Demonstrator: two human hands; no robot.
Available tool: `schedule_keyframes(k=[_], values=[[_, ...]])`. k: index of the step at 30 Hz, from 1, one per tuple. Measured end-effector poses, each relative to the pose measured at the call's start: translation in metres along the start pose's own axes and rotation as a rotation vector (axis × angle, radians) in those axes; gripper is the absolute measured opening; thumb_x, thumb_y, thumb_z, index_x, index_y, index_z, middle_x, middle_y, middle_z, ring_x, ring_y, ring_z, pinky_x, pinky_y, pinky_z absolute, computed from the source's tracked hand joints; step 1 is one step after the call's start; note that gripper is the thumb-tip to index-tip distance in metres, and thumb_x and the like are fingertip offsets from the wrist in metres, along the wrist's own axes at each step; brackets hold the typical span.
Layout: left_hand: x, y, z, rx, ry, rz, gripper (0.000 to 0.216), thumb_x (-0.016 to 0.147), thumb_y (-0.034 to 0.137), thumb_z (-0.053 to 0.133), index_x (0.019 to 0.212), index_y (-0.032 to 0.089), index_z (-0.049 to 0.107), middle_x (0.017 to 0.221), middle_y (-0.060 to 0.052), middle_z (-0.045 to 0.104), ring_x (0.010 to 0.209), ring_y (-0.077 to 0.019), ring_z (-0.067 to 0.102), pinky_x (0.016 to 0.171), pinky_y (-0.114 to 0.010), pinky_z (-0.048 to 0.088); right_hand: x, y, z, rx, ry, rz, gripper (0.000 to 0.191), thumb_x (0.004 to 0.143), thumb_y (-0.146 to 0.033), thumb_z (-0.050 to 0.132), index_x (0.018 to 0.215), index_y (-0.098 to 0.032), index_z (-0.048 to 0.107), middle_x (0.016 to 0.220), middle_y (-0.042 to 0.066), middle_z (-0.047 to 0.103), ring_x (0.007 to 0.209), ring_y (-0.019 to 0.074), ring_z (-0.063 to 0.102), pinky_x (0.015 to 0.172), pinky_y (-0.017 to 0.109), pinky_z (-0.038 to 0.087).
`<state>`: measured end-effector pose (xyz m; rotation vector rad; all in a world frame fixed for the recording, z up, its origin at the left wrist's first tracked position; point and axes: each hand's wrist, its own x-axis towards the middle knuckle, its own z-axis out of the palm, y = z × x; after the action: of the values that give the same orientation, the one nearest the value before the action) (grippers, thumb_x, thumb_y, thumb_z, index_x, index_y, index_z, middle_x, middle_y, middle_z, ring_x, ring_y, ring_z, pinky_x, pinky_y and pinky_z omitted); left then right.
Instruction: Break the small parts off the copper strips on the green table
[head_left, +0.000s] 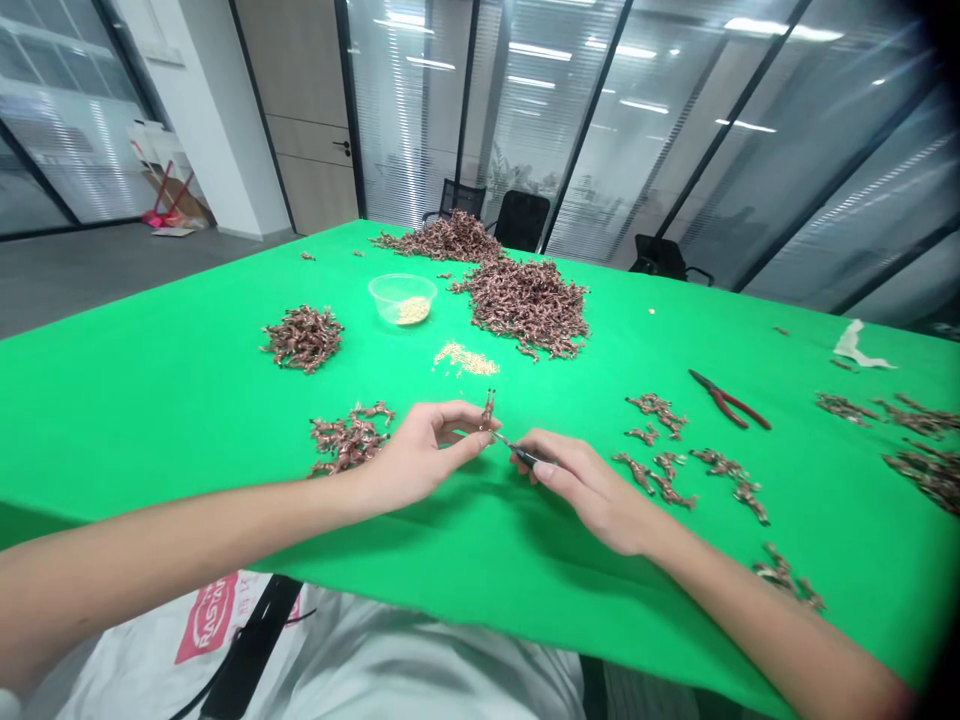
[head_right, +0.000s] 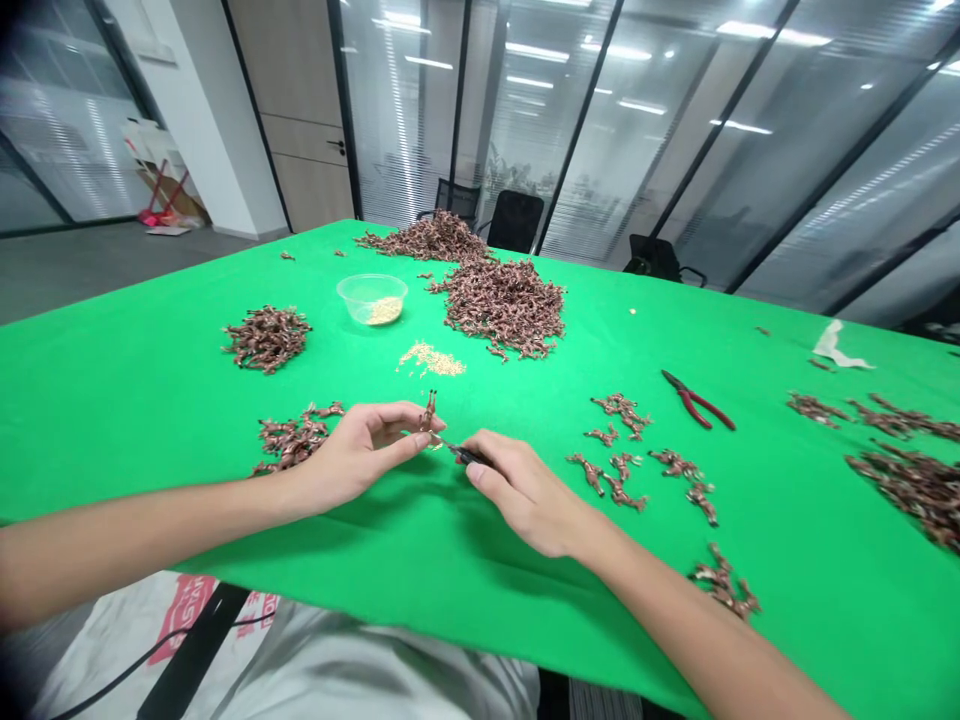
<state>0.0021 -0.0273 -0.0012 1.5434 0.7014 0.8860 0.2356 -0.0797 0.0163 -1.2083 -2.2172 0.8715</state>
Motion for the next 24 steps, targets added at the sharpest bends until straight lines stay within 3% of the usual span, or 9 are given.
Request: schedule_keyframes(k=[13,24], values=[[0.0023,-0.0085,-0.0004,-0.063,-0.065,-0.019,0.030,0.086,0.036,0.073,0.104,0.011,0.071,0.107,-0.010,0.074,0.098,-0.0195,0.067,0.091,-0.030,0.051,0.0015,0.0057,-0.0019,-0.008,0.053,0.005,0.037,0.104,-0.043,0.036,0.085,-0.018,0.056,0.076,0.000,0.054,0.069,0.0166,0.049,0.065,0.031,0.033],[0.0005,-0.0046,0.0001,-0.133,-0.066,-0.071,0.036,0.083,0.040,0.076,0.102,0.010,0.071,0.105,-0.011,0.073,0.089,-0.0168,0.065,0.085,-0.030,0.051,0.0013,0.0047,-0.0043,0.011,0.045,0.022,0.040,0.102,-0.044,0.037,0.084,-0.016,0.058,0.072,0.000,0.053,0.066,0.0158,0.047,0.063,0.031,0.031]])
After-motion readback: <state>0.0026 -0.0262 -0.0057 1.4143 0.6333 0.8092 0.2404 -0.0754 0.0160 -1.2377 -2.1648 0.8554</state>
